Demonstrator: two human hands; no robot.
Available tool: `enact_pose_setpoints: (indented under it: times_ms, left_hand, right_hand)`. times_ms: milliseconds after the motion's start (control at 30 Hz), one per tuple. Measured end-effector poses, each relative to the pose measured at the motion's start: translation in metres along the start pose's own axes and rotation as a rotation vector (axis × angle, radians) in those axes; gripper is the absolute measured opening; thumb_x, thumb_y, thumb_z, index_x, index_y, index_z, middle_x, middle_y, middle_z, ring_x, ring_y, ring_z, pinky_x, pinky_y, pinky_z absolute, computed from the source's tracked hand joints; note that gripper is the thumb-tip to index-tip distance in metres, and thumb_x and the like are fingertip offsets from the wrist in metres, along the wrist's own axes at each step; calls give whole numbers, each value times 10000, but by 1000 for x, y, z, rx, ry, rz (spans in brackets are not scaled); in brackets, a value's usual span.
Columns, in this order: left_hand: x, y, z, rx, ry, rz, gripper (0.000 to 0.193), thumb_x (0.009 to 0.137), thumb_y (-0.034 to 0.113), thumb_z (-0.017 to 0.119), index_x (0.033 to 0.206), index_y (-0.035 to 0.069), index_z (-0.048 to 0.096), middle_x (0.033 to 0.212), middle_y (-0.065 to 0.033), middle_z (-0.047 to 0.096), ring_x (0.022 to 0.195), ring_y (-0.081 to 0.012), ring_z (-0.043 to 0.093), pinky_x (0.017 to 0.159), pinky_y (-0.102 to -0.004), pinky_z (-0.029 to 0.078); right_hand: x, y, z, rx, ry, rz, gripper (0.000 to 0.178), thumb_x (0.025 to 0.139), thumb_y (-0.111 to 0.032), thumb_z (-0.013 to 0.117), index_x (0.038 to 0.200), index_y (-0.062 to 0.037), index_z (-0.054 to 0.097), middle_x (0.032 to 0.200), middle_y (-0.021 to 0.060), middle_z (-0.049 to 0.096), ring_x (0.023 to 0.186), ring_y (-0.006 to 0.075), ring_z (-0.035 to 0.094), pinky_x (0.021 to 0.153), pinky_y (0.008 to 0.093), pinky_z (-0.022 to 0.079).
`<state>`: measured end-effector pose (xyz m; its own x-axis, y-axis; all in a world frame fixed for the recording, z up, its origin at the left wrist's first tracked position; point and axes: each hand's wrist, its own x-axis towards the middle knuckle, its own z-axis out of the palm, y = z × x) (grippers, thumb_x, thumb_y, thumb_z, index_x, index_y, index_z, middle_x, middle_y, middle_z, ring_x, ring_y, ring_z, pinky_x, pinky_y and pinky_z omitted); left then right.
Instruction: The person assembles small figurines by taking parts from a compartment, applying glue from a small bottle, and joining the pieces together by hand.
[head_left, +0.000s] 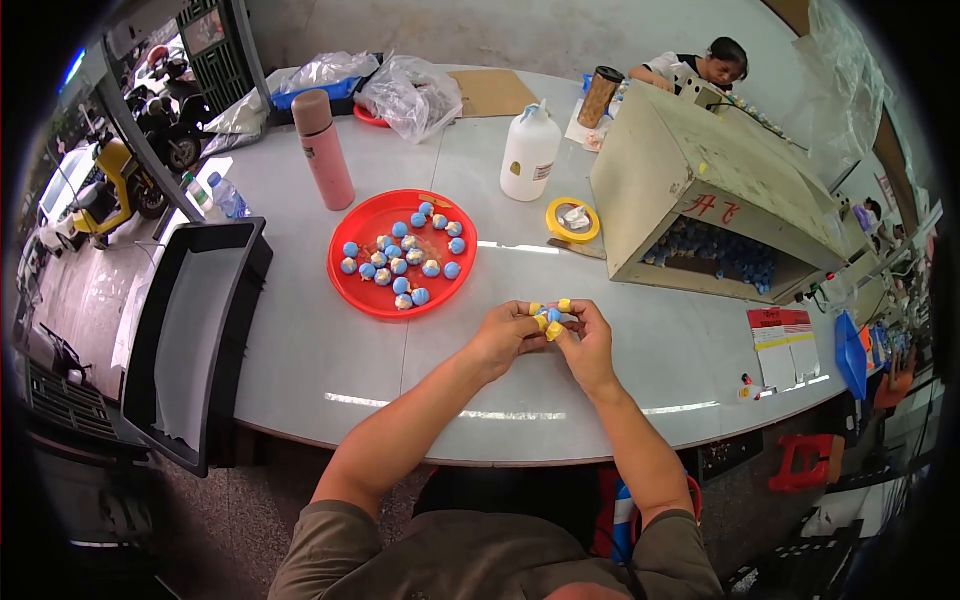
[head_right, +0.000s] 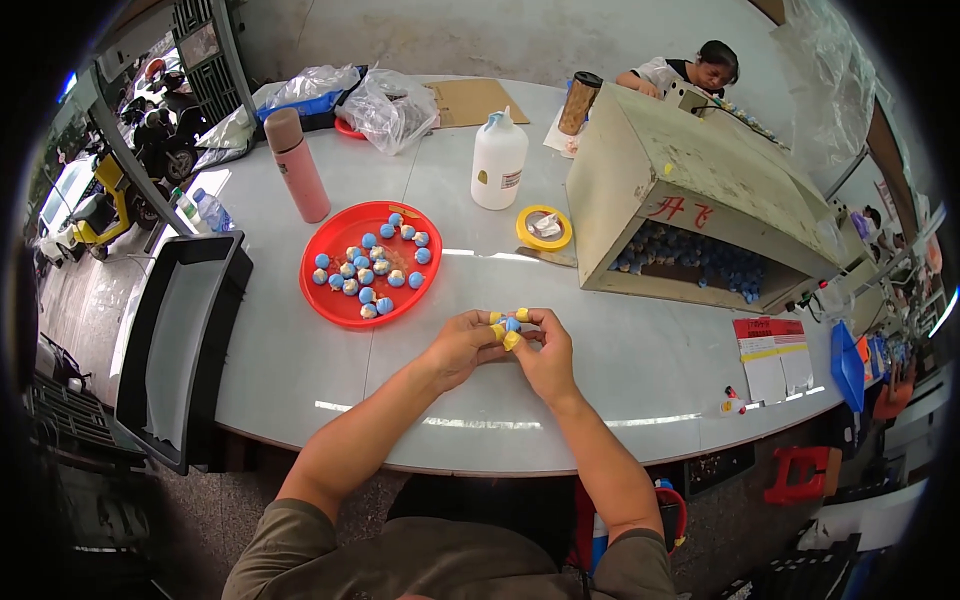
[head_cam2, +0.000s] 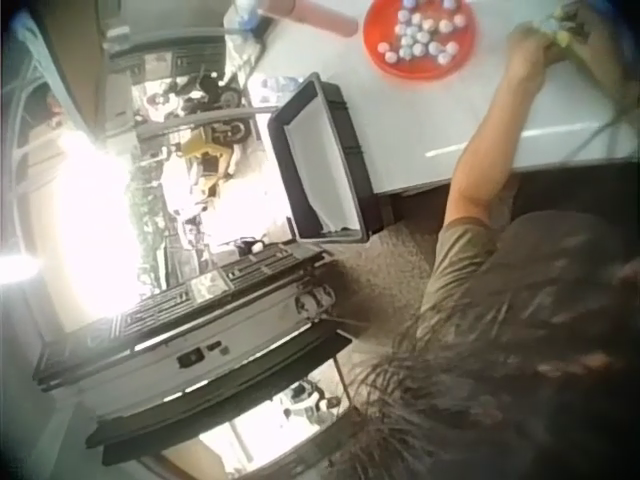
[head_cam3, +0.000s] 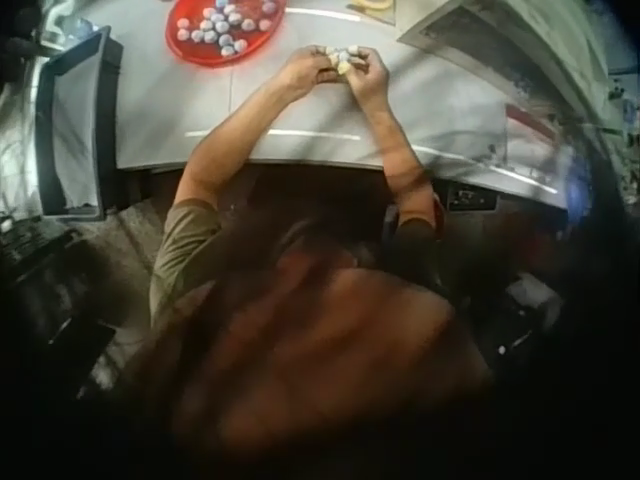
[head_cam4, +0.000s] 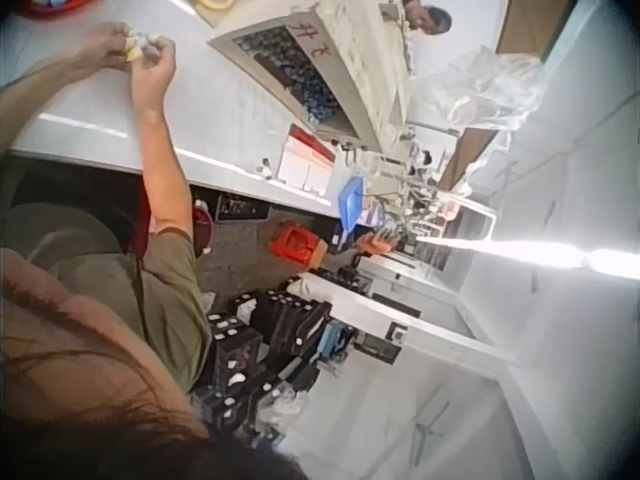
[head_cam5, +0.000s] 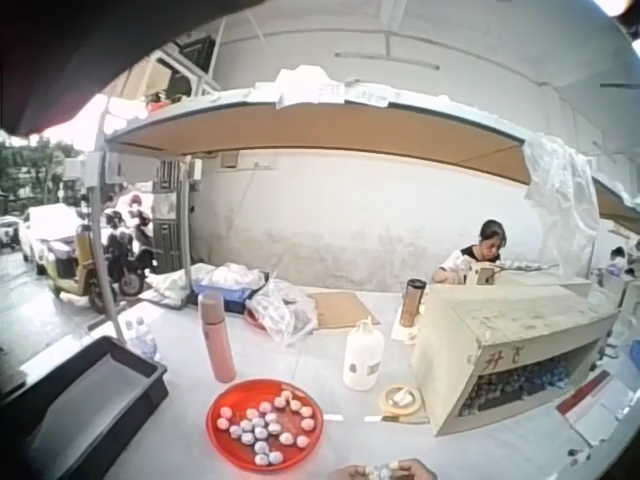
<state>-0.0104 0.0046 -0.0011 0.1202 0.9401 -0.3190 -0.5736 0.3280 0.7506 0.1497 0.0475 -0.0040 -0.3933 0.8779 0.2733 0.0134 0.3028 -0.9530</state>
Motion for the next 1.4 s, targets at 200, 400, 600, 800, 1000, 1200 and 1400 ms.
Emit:
enact_pose_setpoints:
  times_ms: [200, 400, 600, 800, 1000, 1200, 1400]
  left_hand:
    - [-3, 6, 1, -150, -35, -64, 228, 983, 105, 507, 1181, -10, 494, 1147, -133, 605, 1044, -212, 633, 899, -308, 543]
    - [-3, 5, 4, -84, -59, -64, 243, 993, 75, 480, 1219, -17, 483, 1178, -132, 589, 1083, -208, 617, 931, -310, 536]
    - [-1, 0, 3, -75, -93, -16, 267, 987, 64, 494, 1236, -31, 470, 1209, -134, 555, 1081, -208, 610, 945, -332, 538]
    - [-5, 3, 7, -13, -63, 6, 261, 981, 56, 513, 1216, -50, 473, 1157, -135, 578, 1026, -206, 632, 917, -320, 549]
    - [-3, -2, 8, 36, -46, 67, 248, 975, 44, 523, 1199, -55, 488, 1116, -131, 605, 990, -201, 650, 888, -302, 562]
    - [-3, -1, 9, 47, -33, 61, 247, 968, 37, 530, 1188, -69, 494, 1111, -134, 607, 990, -196, 649, 885, -293, 565]
    - [2, -9, 3, 94, -28, 131, 257, 956, 41, 564, 1183, -67, 508, 1111, -135, 616, 1003, -210, 654, 890, -305, 567]
  right_hand:
    - [3, -6, -7, 173, -36, 90, 253, 881, -21, 674, 1102, -9, 551, 1089, 81, 646, 907, 127, 617, 777, 260, 524]
    - [1, -1, -21, 261, -77, 151, 278, 864, -73, 718, 1088, -12, 565, 1046, 64, 640, 892, 124, 608, 782, 255, 516]
    - [0, -6, -18, -102, -47, -11, 277, 808, -62, 745, 1035, -16, 593, 1031, 56, 649, 907, 144, 610, 799, 292, 499]
    - [0, -16, -19, -272, -52, -72, 303, 772, -18, 738, 1038, -41, 595, 1038, 65, 658, 929, 195, 622, 815, 325, 493]
    - [0, -20, -20, -285, -67, -123, 282, 776, -10, 716, 1026, -54, 595, 1027, 59, 653, 934, 207, 621, 817, 335, 482]
    - [0, -20, -23, -288, -51, -127, 215, 784, -4, 700, 973, -36, 604, 997, 68, 649, 922, 192, 608, 824, 310, 467]
    - [-1, -18, -21, -302, -30, -152, 219, 770, 41, 690, 963, -15, 605, 989, 90, 650, 913, 203, 614, 842, 306, 482]
